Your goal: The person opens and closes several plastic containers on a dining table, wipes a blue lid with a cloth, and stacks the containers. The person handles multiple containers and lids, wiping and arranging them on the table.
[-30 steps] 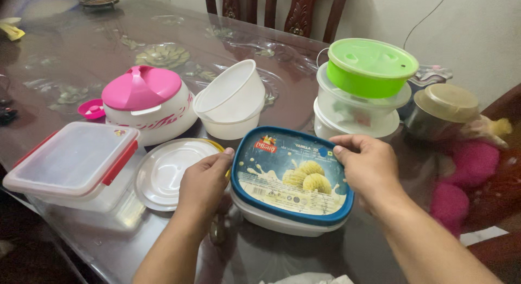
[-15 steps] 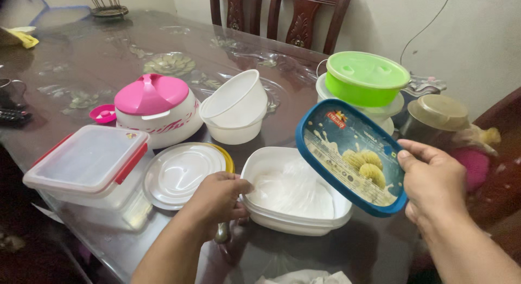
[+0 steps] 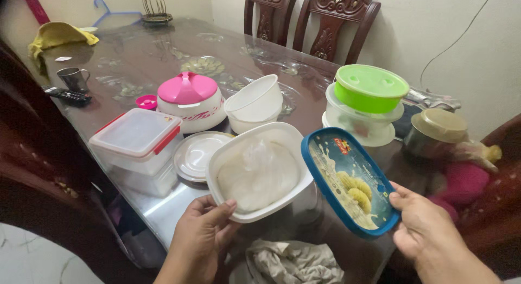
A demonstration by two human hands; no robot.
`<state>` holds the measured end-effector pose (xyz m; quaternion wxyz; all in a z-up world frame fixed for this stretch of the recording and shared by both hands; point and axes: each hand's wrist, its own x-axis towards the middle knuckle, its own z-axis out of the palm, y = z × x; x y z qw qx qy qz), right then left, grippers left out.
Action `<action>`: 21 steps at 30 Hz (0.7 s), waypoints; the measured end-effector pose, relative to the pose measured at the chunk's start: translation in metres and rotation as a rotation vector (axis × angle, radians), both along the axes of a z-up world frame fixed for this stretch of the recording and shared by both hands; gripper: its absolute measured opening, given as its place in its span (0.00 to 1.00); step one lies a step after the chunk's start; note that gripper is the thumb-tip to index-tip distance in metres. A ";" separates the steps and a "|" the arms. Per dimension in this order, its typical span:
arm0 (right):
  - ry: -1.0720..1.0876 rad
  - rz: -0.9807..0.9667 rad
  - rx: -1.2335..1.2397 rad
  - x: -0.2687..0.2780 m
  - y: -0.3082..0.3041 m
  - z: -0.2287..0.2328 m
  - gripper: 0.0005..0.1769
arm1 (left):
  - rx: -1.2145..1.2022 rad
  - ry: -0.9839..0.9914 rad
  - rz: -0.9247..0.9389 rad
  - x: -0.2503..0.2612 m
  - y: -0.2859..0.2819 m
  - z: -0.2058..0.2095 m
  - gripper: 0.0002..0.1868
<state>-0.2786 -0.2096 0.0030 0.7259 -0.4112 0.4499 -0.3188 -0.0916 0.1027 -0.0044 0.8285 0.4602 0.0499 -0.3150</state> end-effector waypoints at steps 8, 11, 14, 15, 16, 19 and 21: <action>-0.237 -0.137 -0.133 -0.028 0.037 0.015 0.17 | 0.001 -0.061 0.185 -0.050 0.028 -0.012 0.20; -0.296 -0.154 -0.249 -0.041 0.049 0.031 0.16 | -0.006 -0.071 0.219 -0.064 0.031 -0.003 0.21; -0.312 -0.189 -0.313 -0.052 0.058 0.049 0.16 | 0.028 -0.070 0.273 -0.079 0.030 0.012 0.21; -0.310 -0.197 -0.337 -0.055 0.061 0.055 0.15 | 0.031 -0.063 0.275 -0.083 0.030 0.017 0.20; -0.309 -0.206 -0.361 -0.058 0.064 0.062 0.15 | 0.035 -0.057 0.278 -0.087 0.030 0.022 0.20; -0.407 -0.197 -0.448 -0.064 0.072 0.083 0.15 | 0.011 -0.062 0.294 -0.099 0.032 0.035 0.19; -0.432 -0.196 -0.493 -0.067 0.078 0.093 0.14 | -0.017 -0.086 0.297 -0.105 0.036 0.041 0.18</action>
